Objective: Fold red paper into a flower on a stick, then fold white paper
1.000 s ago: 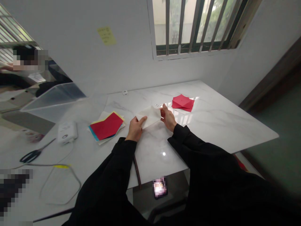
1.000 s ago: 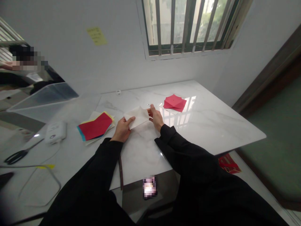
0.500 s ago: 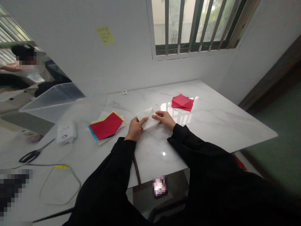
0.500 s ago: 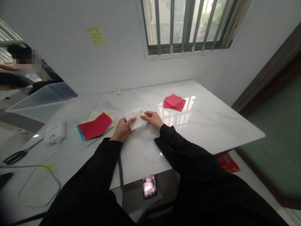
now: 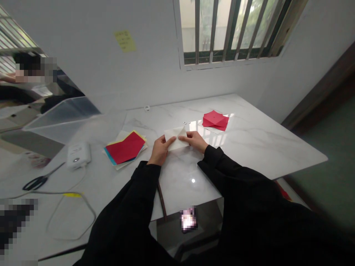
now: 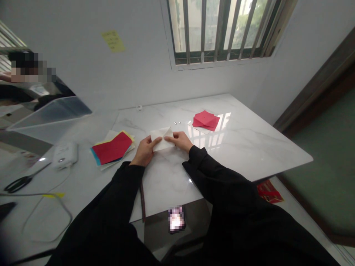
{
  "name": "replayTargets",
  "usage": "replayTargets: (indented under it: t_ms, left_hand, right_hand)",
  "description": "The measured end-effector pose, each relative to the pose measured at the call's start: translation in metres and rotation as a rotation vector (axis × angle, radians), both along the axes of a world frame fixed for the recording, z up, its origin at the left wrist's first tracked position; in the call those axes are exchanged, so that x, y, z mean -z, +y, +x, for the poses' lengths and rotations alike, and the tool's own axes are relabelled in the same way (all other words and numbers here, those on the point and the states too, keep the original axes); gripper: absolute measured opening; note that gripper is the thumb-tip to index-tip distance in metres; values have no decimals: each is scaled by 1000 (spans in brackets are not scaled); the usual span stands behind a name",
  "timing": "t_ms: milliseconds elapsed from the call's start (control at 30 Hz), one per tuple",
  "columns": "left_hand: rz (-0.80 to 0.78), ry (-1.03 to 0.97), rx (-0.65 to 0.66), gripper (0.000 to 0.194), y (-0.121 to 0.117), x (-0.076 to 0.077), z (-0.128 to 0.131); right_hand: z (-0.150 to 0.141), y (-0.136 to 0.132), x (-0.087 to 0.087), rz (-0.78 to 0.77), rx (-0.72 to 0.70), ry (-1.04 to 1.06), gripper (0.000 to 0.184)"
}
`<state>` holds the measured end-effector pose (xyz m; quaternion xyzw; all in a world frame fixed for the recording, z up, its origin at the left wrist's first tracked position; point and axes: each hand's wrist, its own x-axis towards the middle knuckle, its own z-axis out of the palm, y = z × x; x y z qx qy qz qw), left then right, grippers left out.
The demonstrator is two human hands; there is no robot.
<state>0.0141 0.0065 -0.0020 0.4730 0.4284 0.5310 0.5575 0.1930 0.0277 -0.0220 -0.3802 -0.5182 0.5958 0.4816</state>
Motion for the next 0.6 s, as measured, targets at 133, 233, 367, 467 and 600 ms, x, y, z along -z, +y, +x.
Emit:
replayTargets:
  t_ms: [133,233,367,467,600]
  left_hand:
    - [-14,81,-12,58,2,2,-2]
    - [-42,152,-29,57,2,2,-3]
    - [-49,126,-43,57,1,2,-2]
    - [-52,126,-54,56,3,2,-2]
    - [-44,164,-89,55,5,4,-3]
  right_hand:
    - [0,0,0,17,39,7,43]
    - [0,-1,-2,28,50,-2,47]
    - [0,0,-1,49,50,-66,50]
    - [1,3,3,49,102,-85,57]
    - [3,9,10,63,108,-87,57]
